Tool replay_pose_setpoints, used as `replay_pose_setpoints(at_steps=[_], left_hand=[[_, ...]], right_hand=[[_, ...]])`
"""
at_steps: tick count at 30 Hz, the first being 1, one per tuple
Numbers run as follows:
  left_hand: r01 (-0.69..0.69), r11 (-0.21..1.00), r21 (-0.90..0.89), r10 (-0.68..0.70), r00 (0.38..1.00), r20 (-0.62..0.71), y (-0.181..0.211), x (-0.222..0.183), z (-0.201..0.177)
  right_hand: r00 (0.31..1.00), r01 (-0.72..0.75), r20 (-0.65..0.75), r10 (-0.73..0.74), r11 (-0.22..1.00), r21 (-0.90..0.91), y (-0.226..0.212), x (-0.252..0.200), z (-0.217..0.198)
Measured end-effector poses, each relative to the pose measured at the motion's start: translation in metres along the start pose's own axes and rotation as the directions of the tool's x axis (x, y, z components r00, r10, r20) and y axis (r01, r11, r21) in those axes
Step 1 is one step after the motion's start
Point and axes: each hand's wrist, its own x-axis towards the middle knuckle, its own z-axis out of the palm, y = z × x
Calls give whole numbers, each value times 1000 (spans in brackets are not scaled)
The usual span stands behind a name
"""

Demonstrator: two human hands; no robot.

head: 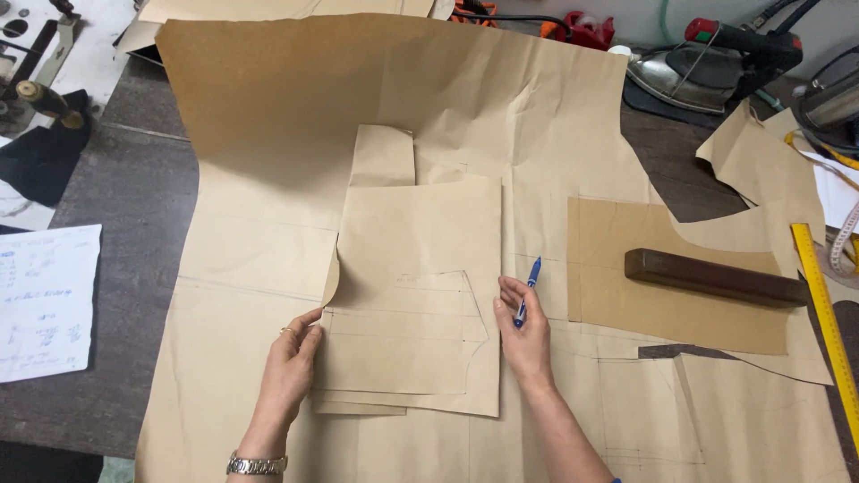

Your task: Marking and measuring garment patterns on large sheets of brown paper using a ruler, pen, and weights.

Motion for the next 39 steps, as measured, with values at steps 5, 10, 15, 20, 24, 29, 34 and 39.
replay_pose_setpoints(at_steps=[5, 10, 15, 20, 24, 29, 34, 39], left_hand=[[21, 999, -46, -21, 1000, -12, -6, 2, 1], [18, 962, -273, -9, 999, 36, -12, 4, 4], [106, 956, -272, -90, 993, 71, 16, -18, 12], [38, 948, -315, -7, 995, 99, 7, -14, 15], [56, 975, -216, -36, 995, 96, 6, -14, 17], [-4, 984, -176, 27, 991, 128, 17, -21, 26], [-614, 771, -170, 602, 617, 506, 59, -58, 68], [-682, 721, -127, 556, 459, 693, 62, -80, 117]], right_hand=[[998, -56, 39, 57, 998, -19, 5, -5, 1], [996, -64, 71, 61, 997, 38, 10, -7, 0], [991, -109, 81, 109, 994, 0, 7, -10, -2], [988, -116, 102, 114, 993, 17, 13, -11, -3], [989, -140, 48, 140, 990, -2, 10, -15, -3], [996, -85, 21, 85, 996, -6, 8, -17, -1], [946, -316, 142, 291, 924, 215, -22, -25, 11], [942, -327, 176, 285, 893, 309, -20, -15, -2]])
